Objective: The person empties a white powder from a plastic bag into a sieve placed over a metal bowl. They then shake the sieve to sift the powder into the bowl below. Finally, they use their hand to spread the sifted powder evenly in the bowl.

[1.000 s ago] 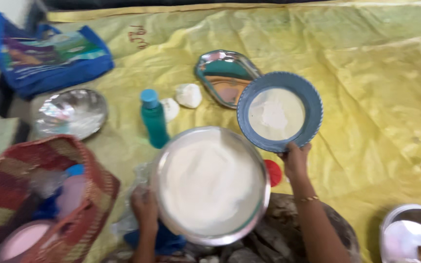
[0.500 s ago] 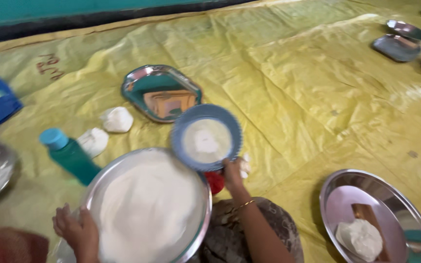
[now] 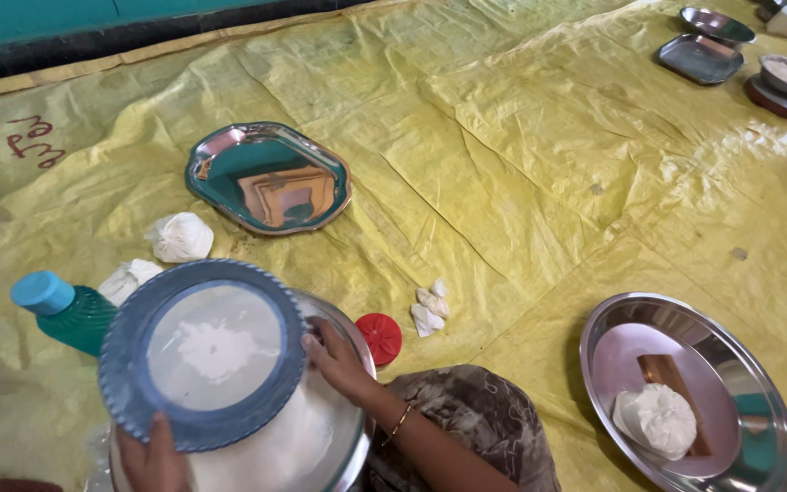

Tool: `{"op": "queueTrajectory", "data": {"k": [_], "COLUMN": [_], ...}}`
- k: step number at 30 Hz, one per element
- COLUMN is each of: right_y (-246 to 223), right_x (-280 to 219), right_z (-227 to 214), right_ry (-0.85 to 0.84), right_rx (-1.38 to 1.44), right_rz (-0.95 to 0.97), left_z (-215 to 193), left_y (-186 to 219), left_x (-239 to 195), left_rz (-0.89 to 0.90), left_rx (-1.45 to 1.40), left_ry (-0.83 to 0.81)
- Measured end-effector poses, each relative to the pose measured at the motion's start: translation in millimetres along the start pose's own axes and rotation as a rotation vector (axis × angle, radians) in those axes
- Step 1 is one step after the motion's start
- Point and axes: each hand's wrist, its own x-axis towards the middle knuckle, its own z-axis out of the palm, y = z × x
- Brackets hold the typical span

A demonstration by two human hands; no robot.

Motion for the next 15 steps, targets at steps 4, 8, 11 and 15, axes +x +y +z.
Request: {"op": "queueTrajectory", "data": {"k": [4, 8, 11, 15], "right_y": [38.0, 67.7, 68.9, 49.9], "right_x": [22.3, 52.6, 85.7, 135.3], "right_z": [1.5, -0.2, 8.1, 33.8], "right_ry": [0.288, 0.270, 0.245, 0.185], "right_rx": [-0.772, -1.086, -1.059, -1.091], "right_rz": [-0.148, -0.060, -0.004, -0.070], "left_z": [-36.1, -64.4, -78.0, -88.8], "left_y": [5.5, 10.0, 13.8, 19.7], "left_x": [-7.1, -12.1, -18.4, -20.8], "left_rz": [-0.261, -0.304, -0.296, -0.372], "left_rx": [-0.237, -0.241, -0.276, -0.278], "left_ry": [0.207, 0.334, 0.378, 0.452]}}
